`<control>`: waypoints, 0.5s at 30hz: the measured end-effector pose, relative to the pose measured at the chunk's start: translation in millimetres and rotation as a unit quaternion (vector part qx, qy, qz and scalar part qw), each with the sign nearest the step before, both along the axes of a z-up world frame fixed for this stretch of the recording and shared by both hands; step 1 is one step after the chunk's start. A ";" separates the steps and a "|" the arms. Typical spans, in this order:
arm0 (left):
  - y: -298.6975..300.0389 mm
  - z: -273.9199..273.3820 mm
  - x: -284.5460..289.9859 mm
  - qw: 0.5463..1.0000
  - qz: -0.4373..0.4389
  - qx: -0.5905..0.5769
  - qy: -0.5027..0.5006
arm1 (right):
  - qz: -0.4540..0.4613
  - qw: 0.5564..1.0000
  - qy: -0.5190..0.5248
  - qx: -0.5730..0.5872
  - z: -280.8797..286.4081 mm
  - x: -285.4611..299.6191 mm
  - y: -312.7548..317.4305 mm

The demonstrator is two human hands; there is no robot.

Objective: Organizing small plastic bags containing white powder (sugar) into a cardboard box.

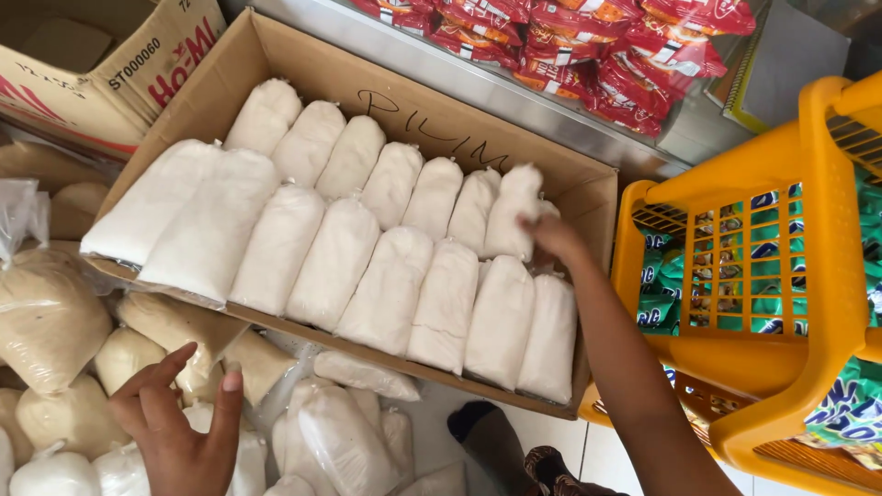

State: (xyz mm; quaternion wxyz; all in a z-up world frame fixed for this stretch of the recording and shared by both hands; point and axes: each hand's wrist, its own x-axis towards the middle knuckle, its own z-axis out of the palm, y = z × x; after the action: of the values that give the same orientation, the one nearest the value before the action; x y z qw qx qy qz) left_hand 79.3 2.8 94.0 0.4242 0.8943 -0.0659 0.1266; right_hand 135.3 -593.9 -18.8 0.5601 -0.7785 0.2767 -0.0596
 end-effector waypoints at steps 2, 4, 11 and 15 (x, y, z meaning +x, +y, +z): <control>3.2 2.1 -0.4 1.000 0.002 0.015 -0.015 | 0.150 0.875 0.412 -0.205 -5.6 4.6 12.0; 5.3 2.3 4.2 0.999 0.001 0.031 -0.014 | 0.153 0.865 0.415 -0.237 -5.9 7.0 7.3; -2.4 -94.1 -1.3 0.935 -0.119 0.191 0.273 | 0.101 0.870 0.073 -0.476 32.9 29.7 44.5; -38.2 -144.8 -32.3 0.874 -0.141 0.364 0.290 | 0.132 0.912 -0.037 -0.387 102.9 37.1 147.5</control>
State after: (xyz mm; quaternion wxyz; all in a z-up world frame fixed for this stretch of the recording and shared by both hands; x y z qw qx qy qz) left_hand 47.0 -35.4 -50.7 0.0818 0.9634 -0.1067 -0.2320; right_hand 172.4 -446.4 84.2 0.2276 -0.9610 0.1053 -0.1162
